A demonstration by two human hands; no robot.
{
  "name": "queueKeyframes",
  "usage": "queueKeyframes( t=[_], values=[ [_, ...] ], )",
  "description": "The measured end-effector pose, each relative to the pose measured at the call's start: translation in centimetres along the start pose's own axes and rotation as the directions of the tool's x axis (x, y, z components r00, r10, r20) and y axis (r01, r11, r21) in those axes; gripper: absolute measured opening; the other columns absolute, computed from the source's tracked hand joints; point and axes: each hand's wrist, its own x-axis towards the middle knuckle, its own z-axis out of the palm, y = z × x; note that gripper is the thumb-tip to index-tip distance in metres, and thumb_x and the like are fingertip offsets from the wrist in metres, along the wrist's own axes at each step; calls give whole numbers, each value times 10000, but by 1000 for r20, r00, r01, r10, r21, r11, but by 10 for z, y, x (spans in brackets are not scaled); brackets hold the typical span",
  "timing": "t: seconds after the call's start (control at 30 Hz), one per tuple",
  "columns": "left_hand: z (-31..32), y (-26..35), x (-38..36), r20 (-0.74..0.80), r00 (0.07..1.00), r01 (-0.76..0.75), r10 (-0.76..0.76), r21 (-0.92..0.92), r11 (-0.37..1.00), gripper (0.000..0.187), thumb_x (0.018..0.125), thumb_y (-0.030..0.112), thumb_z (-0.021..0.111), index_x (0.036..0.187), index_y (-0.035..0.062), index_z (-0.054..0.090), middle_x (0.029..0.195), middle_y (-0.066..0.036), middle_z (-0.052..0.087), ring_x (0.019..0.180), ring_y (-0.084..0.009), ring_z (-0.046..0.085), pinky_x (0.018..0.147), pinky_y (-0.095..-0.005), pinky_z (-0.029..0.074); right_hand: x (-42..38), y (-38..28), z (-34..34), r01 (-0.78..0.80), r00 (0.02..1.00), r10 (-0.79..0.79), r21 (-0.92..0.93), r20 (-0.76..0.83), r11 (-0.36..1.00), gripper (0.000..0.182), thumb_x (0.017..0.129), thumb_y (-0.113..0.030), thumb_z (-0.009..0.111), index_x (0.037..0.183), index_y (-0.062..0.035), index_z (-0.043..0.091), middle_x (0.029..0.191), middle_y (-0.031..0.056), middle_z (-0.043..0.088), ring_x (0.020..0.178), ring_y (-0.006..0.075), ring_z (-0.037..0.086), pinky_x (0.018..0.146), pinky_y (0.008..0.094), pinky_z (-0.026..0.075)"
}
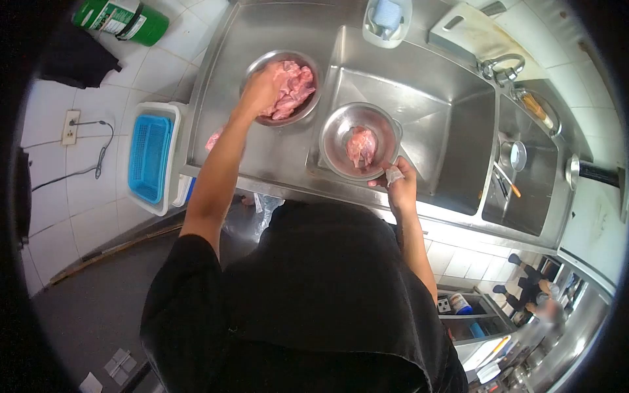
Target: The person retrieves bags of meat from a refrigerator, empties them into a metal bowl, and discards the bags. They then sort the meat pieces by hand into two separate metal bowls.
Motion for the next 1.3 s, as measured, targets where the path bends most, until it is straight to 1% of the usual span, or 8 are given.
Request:
queueKeyframes(
  t=[0.17,0.33,0.4,0.57,0.87,0.97,1.07,1.3],
  values=[
    [50,97,-68,-113,874,-486,473,-173,857,382,980,351,544,1155,18,606,1066,-169,661,1027,-360,648,852,-442,512,5,7,-15,-48,999,46,52,22,998,129,978,-77,483,950,18,566,910,130,646,702,213,653,635,347,583],
    [68,42,-30,-310,950,-52,42,-23,998,356,938,353,586,1122,57,661,1107,-176,664,1108,-368,590,926,-472,473,2,0,-31,-58,998,58,-16,-10,998,141,985,-65,462,964,21,571,937,134,651,680,209,651,622,342,591],
    [37,3,-9,-141,977,209,-161,462,862,330,895,306,635,1131,77,667,1141,-186,662,1107,-394,590,921,-479,476,3,0,-38,-57,998,57,-1,-5,998,151,987,-70,460,983,27,575,945,137,652,680,209,650,622,342,590],
    [27,-24,15,121,961,166,-248,464,870,379,827,275,690,1158,94,662,1198,-181,657,1144,-357,600,913,-468,494,7,-5,-39,-45,999,46,-24,28,999,170,994,-83,460,1012,37,579,961,146,650,686,209,652,622,340,590],
    [-2,-53,17,24,998,59,-53,-424,904,351,819,324,708,1006,27,705,991,-221,691,880,-376,668,795,-424,532,3,3,-45,-38,999,38,28,9,999,140,992,-75,469,945,28,551,941,139,638,686,225,657,612,348,598],
    [-30,-7,21,122,919,357,-375,150,922,345,828,316,718,1029,35,716,1011,-180,710,909,-285,688,836,-374,524,2,4,-47,-48,999,48,15,-6,999,137,991,-66,459,939,24,548,940,139,637,687,225,658,608,345,599],
    [15,-13,21,-124,992,-10,3,-54,998,356,861,359,672,956,18,712,941,-189,710,887,-323,683,827,-418,518,6,3,-45,-60,998,60,13,-15,998,140,993,-64,451,951,25,551,938,138,635,688,228,658,612,345,599],
    [103,-11,51,-117,979,-105,166,411,906,297,869,299,633,921,15,705,920,-202,698,941,-396,653,877,-460,496,7,0,-42,-49,998,47,47,30,998,154,1006,-79,442,980,14,562,934,128,632,698,224,658,620,345,599]
  ],
)
